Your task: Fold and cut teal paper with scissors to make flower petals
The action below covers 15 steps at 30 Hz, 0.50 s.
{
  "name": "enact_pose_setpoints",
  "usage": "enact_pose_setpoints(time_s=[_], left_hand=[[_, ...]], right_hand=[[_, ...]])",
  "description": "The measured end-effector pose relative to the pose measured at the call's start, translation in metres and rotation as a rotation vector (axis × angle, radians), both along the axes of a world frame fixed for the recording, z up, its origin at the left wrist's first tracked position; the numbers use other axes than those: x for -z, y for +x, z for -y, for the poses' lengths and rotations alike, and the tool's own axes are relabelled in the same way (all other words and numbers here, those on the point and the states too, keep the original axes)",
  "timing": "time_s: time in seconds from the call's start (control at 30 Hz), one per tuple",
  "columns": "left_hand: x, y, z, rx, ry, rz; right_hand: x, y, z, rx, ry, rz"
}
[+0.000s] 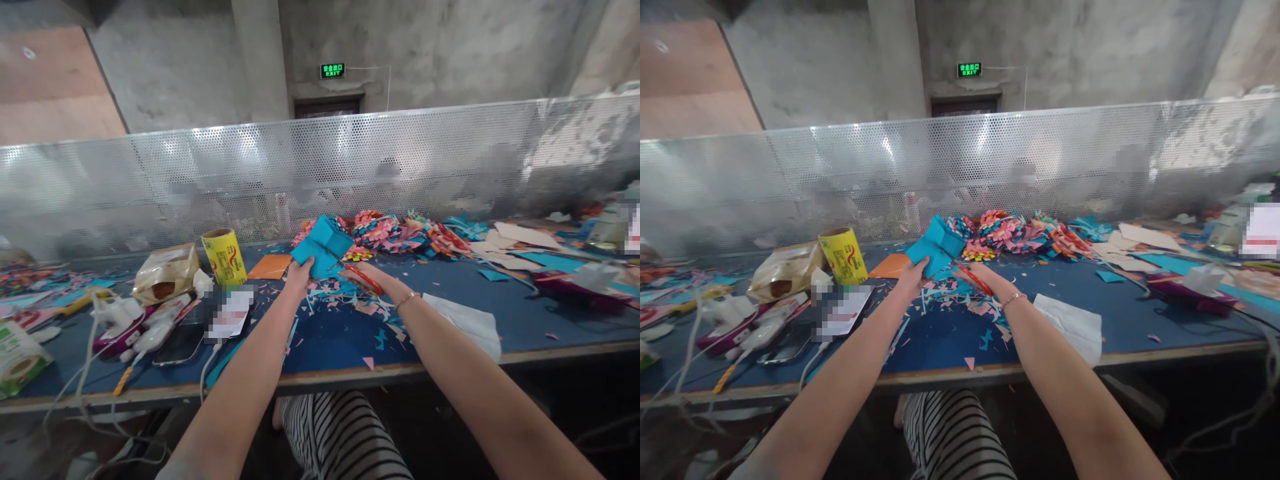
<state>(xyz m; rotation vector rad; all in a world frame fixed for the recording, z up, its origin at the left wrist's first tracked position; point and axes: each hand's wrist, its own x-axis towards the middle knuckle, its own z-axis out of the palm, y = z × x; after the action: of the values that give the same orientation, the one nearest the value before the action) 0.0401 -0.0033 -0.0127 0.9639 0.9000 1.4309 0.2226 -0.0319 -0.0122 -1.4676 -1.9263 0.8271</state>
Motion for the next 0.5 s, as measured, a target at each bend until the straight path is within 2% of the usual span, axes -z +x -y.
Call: enact_pose_setpoints(time_s=[0.33, 0.5], left_hand=[[0.002, -0.001, -0.002, 0.006, 0.007, 0.009], [0.003, -0.002, -0.005, 0.024, 0.005, 0.033]], right_hand=[[-0.004, -0.010, -0.003, 0.144, 0.116, 0.181], [-0.003, -0.017, 0.000, 0.226, 0.002, 0.098]])
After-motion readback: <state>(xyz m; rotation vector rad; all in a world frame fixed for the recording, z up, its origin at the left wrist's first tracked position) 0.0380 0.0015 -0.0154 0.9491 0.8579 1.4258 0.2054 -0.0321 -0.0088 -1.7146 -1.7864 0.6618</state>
